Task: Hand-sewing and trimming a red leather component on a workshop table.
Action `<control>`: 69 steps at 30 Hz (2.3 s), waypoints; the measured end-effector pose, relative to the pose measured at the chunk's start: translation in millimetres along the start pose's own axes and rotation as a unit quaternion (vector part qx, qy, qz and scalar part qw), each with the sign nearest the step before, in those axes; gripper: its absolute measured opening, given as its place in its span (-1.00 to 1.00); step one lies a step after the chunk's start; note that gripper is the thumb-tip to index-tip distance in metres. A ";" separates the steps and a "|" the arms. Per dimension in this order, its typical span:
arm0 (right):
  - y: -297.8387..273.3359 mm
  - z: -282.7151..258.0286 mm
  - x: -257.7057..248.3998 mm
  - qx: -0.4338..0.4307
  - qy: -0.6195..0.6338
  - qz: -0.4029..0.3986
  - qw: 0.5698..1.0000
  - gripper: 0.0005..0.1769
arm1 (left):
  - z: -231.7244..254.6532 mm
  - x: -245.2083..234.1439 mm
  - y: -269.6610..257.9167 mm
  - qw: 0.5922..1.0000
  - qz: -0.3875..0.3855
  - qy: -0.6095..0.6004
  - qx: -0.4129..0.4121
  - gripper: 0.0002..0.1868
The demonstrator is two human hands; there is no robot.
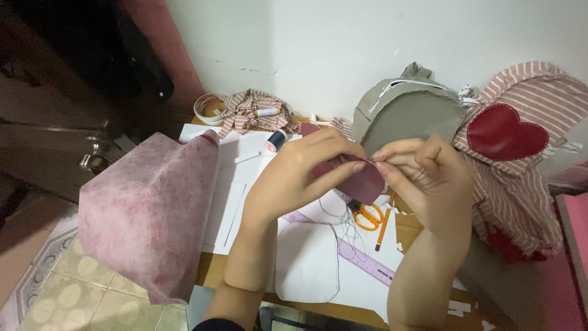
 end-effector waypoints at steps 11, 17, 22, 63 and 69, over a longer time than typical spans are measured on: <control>-26.8 108.6 -56.9 0.172 0.235 0.053 0.955 -0.57 | -14.2 -11.2 -10.6 0.998 -0.001 0.017 0.054 -0.81; -19.3 61.3 -51.1 0.024 -0.263 -0.045 0.963 -0.97 | -21.7 -29.8 -18.3 0.999 0.018 -0.009 0.032 -0.82; -23.1 59.6 -65.0 0.083 -0.297 0.042 0.950 -0.95 | -17.0 -44.7 -17.6 0.997 0.035 -0.045 0.047 -0.83; -1.3 -16.7 20.7 -0.011 -0.100 0.004 0.995 -0.37 | -12.0 -14.2 -4.2 0.999 -0.031 -0.027 0.023 -0.85; -1.7 -12.4 15.7 -0.018 -0.166 0.009 0.986 -0.41 | -10.6 -15.5 -3.4 0.998 -0.038 -0.037 0.028 -0.86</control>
Point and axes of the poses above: each hand's wrist, its own y-axis towards the middle knuckle, its own x-axis out of the palm, z = x × y, the point moved 5 cm from there along y, towards the middle knuckle, and after that the axes turned 2 degrees about -y, right-handed, at the moved point
